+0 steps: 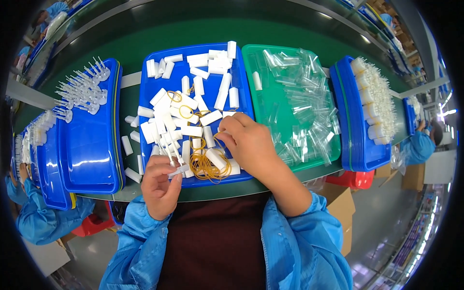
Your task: The person assembles small white plastic components by hand, securing them in groups using rubber bands.
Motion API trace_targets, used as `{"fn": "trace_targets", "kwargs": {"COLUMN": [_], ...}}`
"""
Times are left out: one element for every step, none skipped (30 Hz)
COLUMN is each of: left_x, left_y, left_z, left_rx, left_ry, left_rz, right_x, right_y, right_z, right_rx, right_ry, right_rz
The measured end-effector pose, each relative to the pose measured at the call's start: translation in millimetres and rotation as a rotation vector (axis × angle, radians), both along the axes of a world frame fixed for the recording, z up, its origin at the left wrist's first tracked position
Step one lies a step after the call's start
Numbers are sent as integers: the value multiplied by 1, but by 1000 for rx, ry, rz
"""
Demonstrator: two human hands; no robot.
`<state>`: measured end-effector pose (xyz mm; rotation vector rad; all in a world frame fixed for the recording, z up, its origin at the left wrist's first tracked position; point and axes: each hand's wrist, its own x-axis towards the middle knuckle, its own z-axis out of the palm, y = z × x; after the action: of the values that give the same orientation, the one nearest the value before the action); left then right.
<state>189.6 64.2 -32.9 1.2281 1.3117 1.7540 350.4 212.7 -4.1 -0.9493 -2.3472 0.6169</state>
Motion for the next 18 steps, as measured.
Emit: {"fn": "trace_targets", "kwargs": {"left_x": [0,0,1,1,1,1,1,0,0,0,1,2,3,5,6,8,10,11], "left_y": [1,2,2,3,4,4,5,6,7,8,9,10,11,13,14,15,16,17], "left_z": [1,4,7,10,13,15,14,13,12,13,13,14,15,16,17,17,18,19], "left_rx": [0,4,9,9,-7,-22,-22,6,35,35,37,39,42,22,2,3,-5,-12], "left_ry": [0,59,119,120,142,165,165,237,310,311,375,438,437,456,475,476,485,493], "left_rz": [-1,-7,-13,-12,-22,-31,-31,-48,-64,-62,-41,-21,-23,-18,-13,-13,-8,-4], "right_x": [1,1,2,2,2,3,4,5,6,6,6,5,6,6,7,6,6,5], "right_y": [0,0,-1,-1,-2,-3,-3,-4,-4,-4,-3,-3,-2,-1,0,0,0,0], "right_z": [1,1,2,2,4,5,5,6,6,7,6,6,3,0,-4,-6,-8,-10], "right_rx": [0,6,11,12,-5,-22,-22,-106,-189,-189,-224,-260,-258,-297,-336,-336,-344,-352], "right_ry": [0,10,19,20,-6,-32,-32,33,98,99,185,271,270,333,396,397,424,451], "right_rz": [-1,3,8,9,-1,-11,-11,-18,-24,-22,-38,-54,-57,-47,-36,-36,-34,-32]}}
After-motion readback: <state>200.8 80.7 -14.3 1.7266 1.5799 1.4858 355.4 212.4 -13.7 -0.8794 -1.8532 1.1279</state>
